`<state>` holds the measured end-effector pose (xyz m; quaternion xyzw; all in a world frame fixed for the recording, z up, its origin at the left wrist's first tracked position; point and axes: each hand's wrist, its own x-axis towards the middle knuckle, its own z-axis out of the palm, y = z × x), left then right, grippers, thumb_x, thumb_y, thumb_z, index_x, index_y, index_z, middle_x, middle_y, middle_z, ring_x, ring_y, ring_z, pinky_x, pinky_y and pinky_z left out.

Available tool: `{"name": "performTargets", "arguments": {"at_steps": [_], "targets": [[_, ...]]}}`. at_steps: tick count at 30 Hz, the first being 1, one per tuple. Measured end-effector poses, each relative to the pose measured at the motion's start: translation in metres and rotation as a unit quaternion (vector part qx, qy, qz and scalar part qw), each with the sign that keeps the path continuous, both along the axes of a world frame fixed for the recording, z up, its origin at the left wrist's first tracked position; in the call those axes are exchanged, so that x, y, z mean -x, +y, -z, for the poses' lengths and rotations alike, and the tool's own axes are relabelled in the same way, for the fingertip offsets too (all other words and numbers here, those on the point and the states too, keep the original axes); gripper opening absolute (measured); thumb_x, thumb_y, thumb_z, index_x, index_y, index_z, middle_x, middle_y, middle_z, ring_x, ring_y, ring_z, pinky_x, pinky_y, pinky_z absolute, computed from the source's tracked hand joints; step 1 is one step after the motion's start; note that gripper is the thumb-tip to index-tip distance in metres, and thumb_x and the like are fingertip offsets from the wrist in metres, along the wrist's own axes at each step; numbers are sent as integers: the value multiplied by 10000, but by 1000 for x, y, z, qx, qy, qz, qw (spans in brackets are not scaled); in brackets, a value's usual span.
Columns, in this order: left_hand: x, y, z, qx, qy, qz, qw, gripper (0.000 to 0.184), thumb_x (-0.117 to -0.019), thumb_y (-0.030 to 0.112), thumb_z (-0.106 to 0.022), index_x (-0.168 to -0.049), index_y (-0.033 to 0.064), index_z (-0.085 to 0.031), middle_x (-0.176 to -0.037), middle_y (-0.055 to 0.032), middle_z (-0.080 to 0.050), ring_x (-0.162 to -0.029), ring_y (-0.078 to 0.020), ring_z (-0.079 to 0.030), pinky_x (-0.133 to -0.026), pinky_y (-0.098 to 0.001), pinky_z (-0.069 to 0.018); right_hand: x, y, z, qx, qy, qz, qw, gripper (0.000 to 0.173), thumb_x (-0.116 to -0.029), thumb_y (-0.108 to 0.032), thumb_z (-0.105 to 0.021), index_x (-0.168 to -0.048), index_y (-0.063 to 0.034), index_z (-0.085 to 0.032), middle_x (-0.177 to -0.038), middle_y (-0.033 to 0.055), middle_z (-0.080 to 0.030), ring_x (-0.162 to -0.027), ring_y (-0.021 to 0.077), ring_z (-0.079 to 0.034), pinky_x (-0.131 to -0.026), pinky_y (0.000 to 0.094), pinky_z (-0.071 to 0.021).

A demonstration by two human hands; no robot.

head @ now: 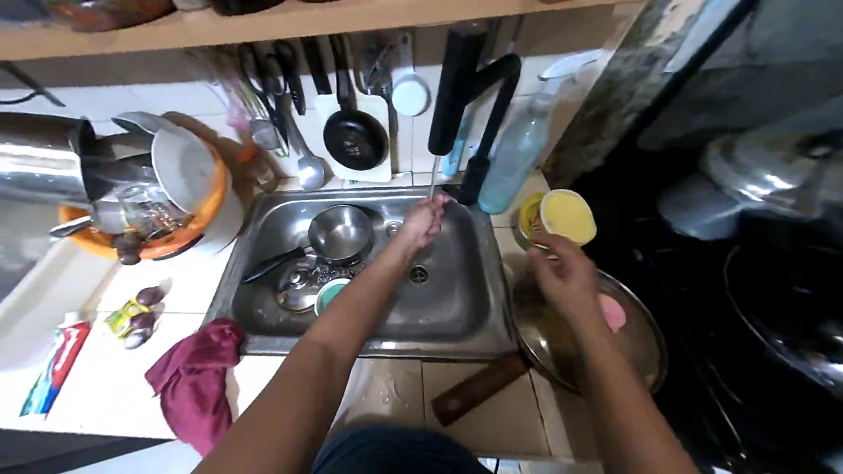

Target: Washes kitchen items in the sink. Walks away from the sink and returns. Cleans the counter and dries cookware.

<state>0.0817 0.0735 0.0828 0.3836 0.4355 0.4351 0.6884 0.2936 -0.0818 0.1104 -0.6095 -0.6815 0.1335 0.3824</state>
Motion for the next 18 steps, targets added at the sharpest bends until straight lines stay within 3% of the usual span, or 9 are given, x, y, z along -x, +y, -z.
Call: {"name": "performTargets", "arguments": {"at_steps": [3,5,7,8,10,12,13,16,18], "targets": [[32,-4,-1,-98,239,82,962,313,-1125,203,-377,-1194,-30,-574,-813,-34,-499,-620,-77,-442,-573,-227,-404,48,50,-5,96,5,-114,989,287,-1053,-97,-556,-1248,87,-659,-1266,295,-646,-1215,431,-614,-1063,571,-455],[72,-2,3,-137,359,130,914,440,-1121,292,-423,-1192,-89,-631,-1074,-229,-637,-962,-279,-600,-902,-460,-489,77,81,-1,157,57,-154,974,298,-1072,-121,-528,-1257,72,-658,-1260,261,-663,-1187,349,-640,-1057,501,-473],[122,2,12,-142,432,151,878,495,-1099,349,-481,-1159,-106,-668,-1159,-298,-656,-1110,-394,-625,-1025,-580,-457,103,108,5,214,140,-151,955,304,-1083,-121,-507,-1267,84,-635,-1256,246,-655,-1152,284,-632,-1027,435,-477],[148,2,15,-136,476,157,855,475,-1093,352,-497,-1178,-83,-667,-1169,-289,-656,-1125,-403,-620,-1027,-584,-452,115,119,8,243,189,-130,943,297,-1083,-118,-508,-1275,78,-621,-1243,225,-654,-1115,244,-636,-990,402,-495],[203,1,27,-111,573,144,799,425,-1035,284,-625,-1321,-30,-629,-1343,-319,-592,-1286,-487,-550,-1091,-666,-403,137,138,13,264,303,-60,914,243,-1052,-39,-522,-1256,78,-586,-1124,171,-644,-923,153,-639,-836,307,-541],[244,-11,31,-30,668,128,732,623,-938,240,-753,-1445,-34,-517,-1452,-354,-488,-1366,-553,-442,-1086,-749,-341,154,154,16,245,405,5,881,229,-1015,61,-484,-1234,80,-545,-1039,118,-597,-801,102,-619,-745,251,-555],[257,-18,29,17,698,136,703,672,-917,248,-777,-1440,-68,-498,-1451,-365,-479,-1373,-562,-426,-1083,-767,-315,161,160,16,229,447,28,864,232,-1029,64,-450,-1247,82,-529,-1017,100,-589,-781,89,-616,-735,237,-555],[278,-30,34,86,737,170,649,615,-927,287,-767,-1377,-70,-549,-1394,-320,-559,-1322,-509,-516,-1056,-725,-381,185,167,23,214,504,93,831,231,-1108,-103,-394,-1274,2,-514,-869,25,-566,-629,50,-557,-588,192,-495],[287,-31,43,67,736,164,654,524,-955,227,-725,-1366,-52,-558,-1359,-313,-586,-1270,-502,-565,-1016,-704,-438,206,159,42,290,401,80,865,344,-1132,-271,-361,-1325,-35,-520,-768,24,-542,-542,76,-507,-511,228,-450]]}}
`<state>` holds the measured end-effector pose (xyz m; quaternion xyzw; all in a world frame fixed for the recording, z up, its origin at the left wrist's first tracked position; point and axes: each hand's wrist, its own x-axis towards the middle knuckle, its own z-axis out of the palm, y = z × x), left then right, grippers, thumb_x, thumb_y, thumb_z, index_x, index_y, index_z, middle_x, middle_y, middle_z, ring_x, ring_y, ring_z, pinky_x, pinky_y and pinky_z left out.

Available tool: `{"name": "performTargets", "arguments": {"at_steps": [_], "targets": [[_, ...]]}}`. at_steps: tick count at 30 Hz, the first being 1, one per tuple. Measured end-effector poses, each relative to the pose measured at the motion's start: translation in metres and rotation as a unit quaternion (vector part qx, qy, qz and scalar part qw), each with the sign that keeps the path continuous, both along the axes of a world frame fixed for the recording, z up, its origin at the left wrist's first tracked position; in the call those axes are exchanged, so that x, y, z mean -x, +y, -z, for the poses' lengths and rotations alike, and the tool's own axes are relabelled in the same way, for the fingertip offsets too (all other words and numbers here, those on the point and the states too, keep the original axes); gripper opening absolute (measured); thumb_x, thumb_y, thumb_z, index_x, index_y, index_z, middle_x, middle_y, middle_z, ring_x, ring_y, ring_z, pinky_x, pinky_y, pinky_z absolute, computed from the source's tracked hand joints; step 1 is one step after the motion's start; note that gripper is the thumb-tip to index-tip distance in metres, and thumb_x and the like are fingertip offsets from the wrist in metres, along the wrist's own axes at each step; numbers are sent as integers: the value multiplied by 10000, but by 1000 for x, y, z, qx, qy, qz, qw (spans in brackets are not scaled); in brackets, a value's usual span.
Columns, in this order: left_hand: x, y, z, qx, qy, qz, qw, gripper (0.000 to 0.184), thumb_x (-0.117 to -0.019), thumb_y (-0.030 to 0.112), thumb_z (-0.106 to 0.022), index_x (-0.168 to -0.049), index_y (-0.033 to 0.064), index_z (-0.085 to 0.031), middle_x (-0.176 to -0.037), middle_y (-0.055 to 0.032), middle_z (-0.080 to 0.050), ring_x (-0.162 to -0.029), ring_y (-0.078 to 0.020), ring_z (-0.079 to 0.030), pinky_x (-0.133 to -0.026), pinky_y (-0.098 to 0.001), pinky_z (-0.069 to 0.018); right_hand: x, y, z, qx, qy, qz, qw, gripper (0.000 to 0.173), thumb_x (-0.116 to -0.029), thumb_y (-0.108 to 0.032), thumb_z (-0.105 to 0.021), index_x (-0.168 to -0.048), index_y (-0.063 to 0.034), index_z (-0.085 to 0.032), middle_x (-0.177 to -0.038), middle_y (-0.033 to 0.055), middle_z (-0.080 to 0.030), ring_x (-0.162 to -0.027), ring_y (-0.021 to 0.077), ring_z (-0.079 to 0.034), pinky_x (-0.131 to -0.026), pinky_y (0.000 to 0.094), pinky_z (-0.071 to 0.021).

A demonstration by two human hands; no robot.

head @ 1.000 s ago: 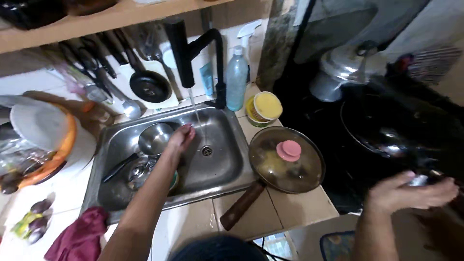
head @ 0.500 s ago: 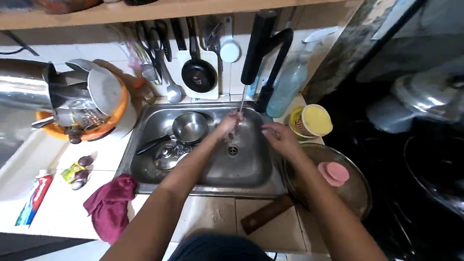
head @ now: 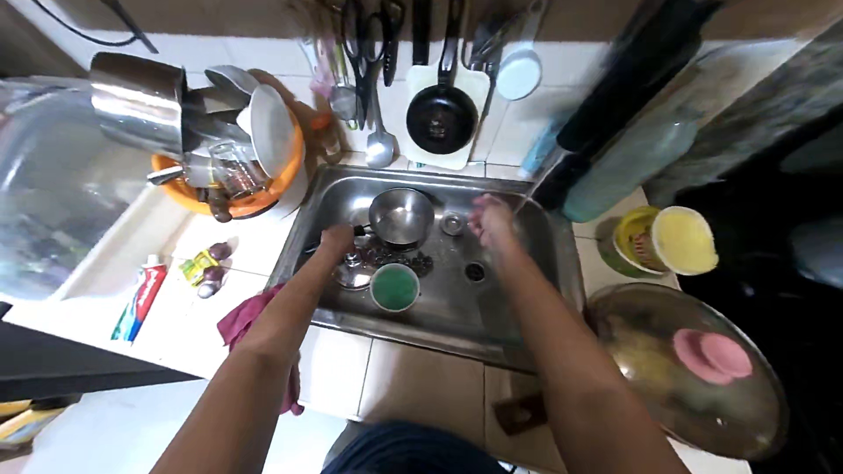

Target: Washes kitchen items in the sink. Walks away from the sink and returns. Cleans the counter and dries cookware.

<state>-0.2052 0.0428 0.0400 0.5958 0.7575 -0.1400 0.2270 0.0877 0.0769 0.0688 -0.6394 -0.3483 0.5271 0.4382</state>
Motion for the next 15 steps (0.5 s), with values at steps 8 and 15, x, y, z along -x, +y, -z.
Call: {"name": "performTargets", "arguments": {"at_steps": [8,15], "targets": [[15,14,1,-15,-85,117,989,367,-976,158,-669,-1286,-33,-622,-1268,-307,-627,-1232,-482,-587,-1004,-690,-450,71,-78,63,171,-305,-417,839,371,-1032,-120,-556,-1369,36,-539,-1273,273,-611,-1074,353,-663,-929,503,-536],[11,23,6,-18,-108,190,976,282,-973,116,-658,-1200,-50,-639,-1177,-317,-645,-1157,-492,-613,-957,-696,-460,44,-88,52,185,-338,-334,860,311,-1005,-133,-606,-1233,79,-604,-1152,269,-657,-958,336,-695,-866,492,-563]]}}
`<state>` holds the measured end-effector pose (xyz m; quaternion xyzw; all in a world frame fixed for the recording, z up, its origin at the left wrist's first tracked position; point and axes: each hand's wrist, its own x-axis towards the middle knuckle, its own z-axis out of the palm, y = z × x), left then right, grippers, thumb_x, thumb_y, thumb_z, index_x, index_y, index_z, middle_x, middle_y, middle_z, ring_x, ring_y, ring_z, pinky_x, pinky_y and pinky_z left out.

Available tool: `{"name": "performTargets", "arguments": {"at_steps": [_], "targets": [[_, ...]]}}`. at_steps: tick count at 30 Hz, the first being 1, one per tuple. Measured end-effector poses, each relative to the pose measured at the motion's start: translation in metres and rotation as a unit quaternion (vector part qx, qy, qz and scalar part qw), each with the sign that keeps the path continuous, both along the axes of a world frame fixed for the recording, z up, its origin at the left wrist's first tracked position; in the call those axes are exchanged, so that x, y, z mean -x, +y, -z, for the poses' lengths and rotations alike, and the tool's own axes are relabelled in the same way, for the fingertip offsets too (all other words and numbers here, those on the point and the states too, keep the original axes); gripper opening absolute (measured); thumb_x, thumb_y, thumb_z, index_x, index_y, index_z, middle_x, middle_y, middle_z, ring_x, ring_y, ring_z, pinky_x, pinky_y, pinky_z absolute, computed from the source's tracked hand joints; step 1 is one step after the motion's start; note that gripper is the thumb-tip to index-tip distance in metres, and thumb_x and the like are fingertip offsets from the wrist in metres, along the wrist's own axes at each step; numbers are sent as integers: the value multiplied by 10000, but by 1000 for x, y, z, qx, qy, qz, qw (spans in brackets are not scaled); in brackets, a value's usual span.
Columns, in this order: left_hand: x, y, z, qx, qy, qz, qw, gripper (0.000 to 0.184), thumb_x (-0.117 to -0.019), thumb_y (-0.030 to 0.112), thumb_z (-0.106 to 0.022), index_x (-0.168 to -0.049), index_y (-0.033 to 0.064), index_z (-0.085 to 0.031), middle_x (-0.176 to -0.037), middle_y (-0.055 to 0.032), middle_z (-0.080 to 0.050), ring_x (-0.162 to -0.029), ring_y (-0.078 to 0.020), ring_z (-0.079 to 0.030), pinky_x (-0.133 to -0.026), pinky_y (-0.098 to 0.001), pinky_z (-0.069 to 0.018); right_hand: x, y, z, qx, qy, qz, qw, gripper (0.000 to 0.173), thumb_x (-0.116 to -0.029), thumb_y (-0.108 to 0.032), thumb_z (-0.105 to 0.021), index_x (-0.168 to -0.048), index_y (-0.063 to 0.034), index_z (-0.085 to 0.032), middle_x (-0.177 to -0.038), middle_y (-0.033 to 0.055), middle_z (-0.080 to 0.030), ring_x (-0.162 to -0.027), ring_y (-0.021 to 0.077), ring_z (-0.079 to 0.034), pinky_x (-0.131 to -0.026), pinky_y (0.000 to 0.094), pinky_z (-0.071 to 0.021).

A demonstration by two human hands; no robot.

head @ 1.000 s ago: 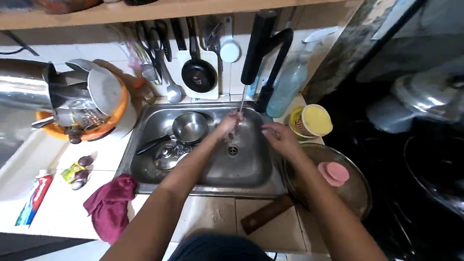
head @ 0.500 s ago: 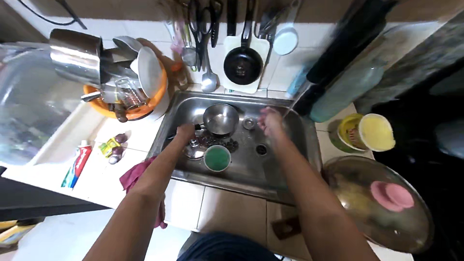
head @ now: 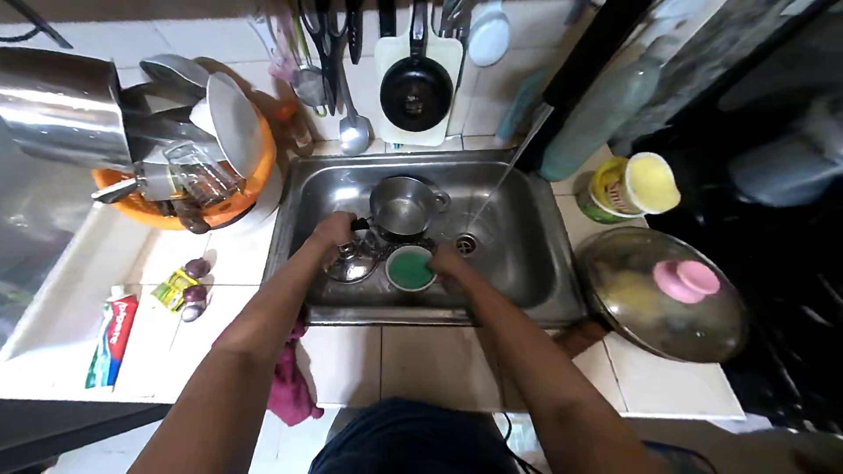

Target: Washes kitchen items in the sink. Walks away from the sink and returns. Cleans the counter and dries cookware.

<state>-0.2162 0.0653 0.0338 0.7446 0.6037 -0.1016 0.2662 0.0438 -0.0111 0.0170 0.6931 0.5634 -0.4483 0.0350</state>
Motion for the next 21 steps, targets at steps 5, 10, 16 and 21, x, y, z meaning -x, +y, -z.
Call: {"name": "performTargets", "arguments": {"at_steps": [5,10,16,21], "targets": [[-43,-5,-3,7,-2,22,1000,307,-966,126,-661,-1227,-34,-641,-1212,-301,-646,-1182,-483,-609,-970,-696,-461,-68,8,-20,-27,-36,61,997,301,-1017,-163,-575,-1189,78,-628,-1123,270,-663,-962,359,-687,-877,543,-545],[-73,-8,2,4,-18,35,999,292,-967,107,-656,-1223,-34,-645,-1204,-301,-648,-1173,-483,-614,-961,-688,-468,-134,-5,-47,-74,-93,128,985,351,-1044,-182,-556,-1192,130,-617,-1205,319,-636,-1098,423,-653,-959,589,-500],[-108,-14,21,30,-55,56,996,325,-977,107,-663,-1249,-65,-617,-1214,-314,-635,-1183,-481,-604,-1001,-658,-458,-164,-22,-56,-96,-91,159,978,292,-1010,-132,-597,-1164,113,-632,-1142,316,-656,-1015,428,-681,-902,608,-526],[-139,-22,29,-105,-93,19,990,479,-962,133,-711,-1395,-11,-565,-1384,-303,-562,-1319,-482,-521,-1098,-646,-399,-158,-32,-45,-60,-85,110,988,282,-1018,-116,-573,-1184,104,-631,-1098,310,-662,-932,408,-692,-860,583,-548]]}}
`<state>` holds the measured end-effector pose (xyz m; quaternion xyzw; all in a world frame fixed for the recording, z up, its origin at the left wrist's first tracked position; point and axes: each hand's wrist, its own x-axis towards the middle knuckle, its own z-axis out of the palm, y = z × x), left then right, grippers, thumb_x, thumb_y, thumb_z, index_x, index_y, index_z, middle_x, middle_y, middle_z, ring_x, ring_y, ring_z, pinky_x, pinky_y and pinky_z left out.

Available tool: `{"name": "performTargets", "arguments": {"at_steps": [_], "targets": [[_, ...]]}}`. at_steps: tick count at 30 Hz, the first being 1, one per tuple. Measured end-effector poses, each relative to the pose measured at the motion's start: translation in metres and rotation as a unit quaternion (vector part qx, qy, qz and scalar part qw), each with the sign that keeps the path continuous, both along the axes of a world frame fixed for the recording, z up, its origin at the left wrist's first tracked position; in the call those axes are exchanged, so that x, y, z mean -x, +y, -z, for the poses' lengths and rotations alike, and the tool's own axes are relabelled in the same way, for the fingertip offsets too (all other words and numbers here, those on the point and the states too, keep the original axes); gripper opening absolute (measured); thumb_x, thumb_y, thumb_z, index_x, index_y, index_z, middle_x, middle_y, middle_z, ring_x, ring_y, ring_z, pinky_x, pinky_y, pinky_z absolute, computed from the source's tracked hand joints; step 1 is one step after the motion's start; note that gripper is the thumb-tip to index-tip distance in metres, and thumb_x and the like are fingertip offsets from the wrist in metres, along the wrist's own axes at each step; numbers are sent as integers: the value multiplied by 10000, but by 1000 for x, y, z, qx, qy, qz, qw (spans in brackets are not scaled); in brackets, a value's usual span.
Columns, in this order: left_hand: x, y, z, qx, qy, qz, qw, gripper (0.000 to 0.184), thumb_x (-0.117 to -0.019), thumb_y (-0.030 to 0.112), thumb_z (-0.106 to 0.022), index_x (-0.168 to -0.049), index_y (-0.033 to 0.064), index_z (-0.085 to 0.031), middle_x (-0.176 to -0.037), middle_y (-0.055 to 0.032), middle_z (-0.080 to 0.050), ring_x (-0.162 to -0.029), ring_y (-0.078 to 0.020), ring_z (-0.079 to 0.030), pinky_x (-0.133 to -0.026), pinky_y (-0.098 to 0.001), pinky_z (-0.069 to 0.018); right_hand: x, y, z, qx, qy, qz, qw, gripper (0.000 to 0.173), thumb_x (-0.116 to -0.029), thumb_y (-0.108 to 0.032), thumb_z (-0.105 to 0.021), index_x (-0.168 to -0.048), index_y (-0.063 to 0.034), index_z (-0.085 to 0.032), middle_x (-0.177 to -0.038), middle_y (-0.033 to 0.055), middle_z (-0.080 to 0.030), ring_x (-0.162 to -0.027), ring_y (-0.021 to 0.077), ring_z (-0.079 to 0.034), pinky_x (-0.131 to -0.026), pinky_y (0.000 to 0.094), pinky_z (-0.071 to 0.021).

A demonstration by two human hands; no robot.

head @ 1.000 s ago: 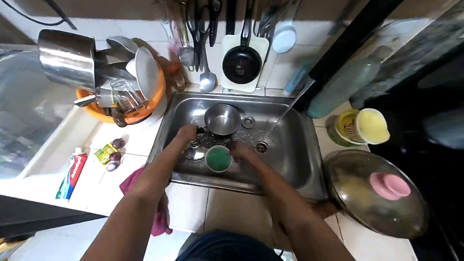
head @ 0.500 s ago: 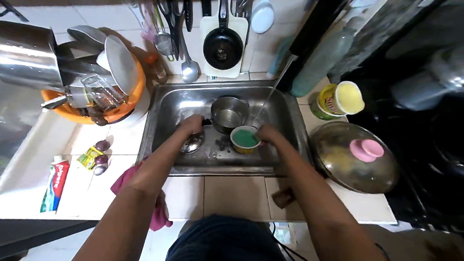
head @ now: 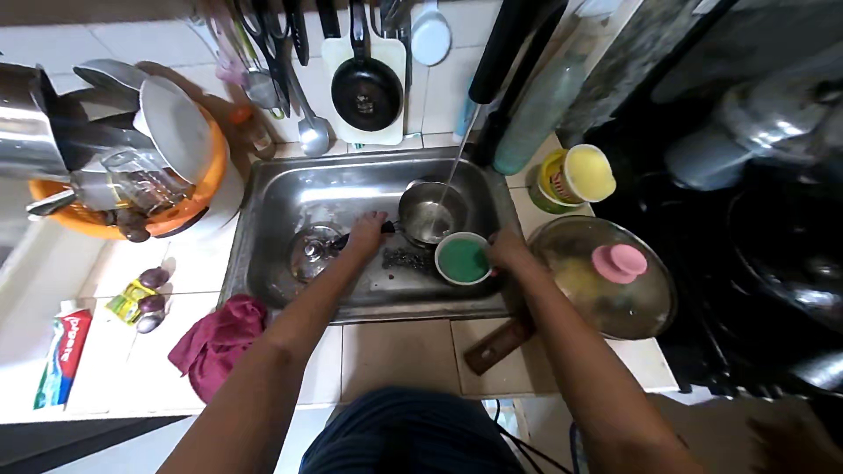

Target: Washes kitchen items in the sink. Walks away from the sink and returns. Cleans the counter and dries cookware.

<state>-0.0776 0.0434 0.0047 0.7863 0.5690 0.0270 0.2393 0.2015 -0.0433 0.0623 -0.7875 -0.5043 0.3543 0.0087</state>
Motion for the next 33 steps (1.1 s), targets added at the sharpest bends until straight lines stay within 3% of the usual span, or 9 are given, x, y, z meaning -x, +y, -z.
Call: {"name": "performTargets", "arguments": {"at_steps": [3,6,10,14,18,23,25,28,33], "targets": [[-11,-18,-7,-112,-15,95,989,332,-1007,177,-647,-1251,-48,-660,-1296,-290,-616,-1254,-459,-576,-1076,-589,-441,4,-1,7,14,-13,-1,1000,277,-1012,-116,-580,-1182,97,-634,-1108,300,-666,-950,402,-698,-863,576,-555],[-17,-33,2,39,29,272,961,255,-1037,149,-589,-1186,-16,-715,-1260,-222,-670,-1212,-390,-627,-1079,-559,-462,8,-2,5,9,-15,7,1000,264,-1005,-113,-595,-1153,101,-640,-1109,307,-665,-975,425,-690,-868,597,-543],[-10,-39,34,141,96,351,921,332,-1014,35,-570,-1334,-25,-632,-1367,-254,-607,-1296,-434,-565,-1118,-577,-411,9,0,4,9,-18,13,1000,250,-974,-83,-625,-1139,104,-640,-1097,304,-669,-977,425,-691,-867,598,-544],[-1,-48,41,135,102,363,916,289,-1048,-11,-449,-1257,-100,-629,-1331,-295,-612,-1300,-459,-554,-1128,-574,-398,9,-1,5,12,-13,22,1000,246,-969,-84,-630,-1127,104,-636,-1081,294,-671,-950,409,-696,-849,583,-550],[-3,-51,35,147,106,351,919,273,-1047,0,-465,-1236,-105,-631,-1291,-307,-623,-1266,-473,-571,-1100,-596,-417,0,3,-2,9,-9,19,1000,290,-1019,-134,-583,-1179,102,-631,-1127,301,-661,-977,404,-691,-886,577,-538],[-45,-57,32,130,6,336,933,328,-1063,66,-446,-1284,-34,-667,-1352,-249,-630,-1289,-420,-584,-1122,-560,-415,-24,0,-19,-71,29,82,994,253,-994,-115,-603,-1142,84,-651,-1066,290,-673,-912,395,-694,-845,592,-542],[-70,-60,40,103,-26,360,927,310,-1064,56,-451,-1244,-59,-675,-1375,-250,-606,-1304,-413,-567,-1132,-537,-415,-30,-2,-24,-84,46,96,991,235,-980,-91,-606,-1139,73,-658,-1054,281,-678,-881,376,-703,-832,576,-561],[-107,-64,35,88,18,367,926,286,-1069,38,-455,-1241,-78,-652,-1389,-249,-589,-1312,-416,-555,-1116,-539,-431,-32,-8,-26,-79,55,98,990,245,-987,-101,-599,-1163,59,-659,-1066,272,-682,-891,369,-707,-839,565,-566],[-132,-62,24,149,135,307,930,338,-1085,70,-414,-1326,-99,-580,-1387,-293,-576,-1320,-461,-539,-1100,-601,-425,-33,-17,-17,-65,66,107,990,254,-998,-98,-591,-1190,59,-647,-1042,255,-685,-834,332,-703,-807,518,-574]]}}
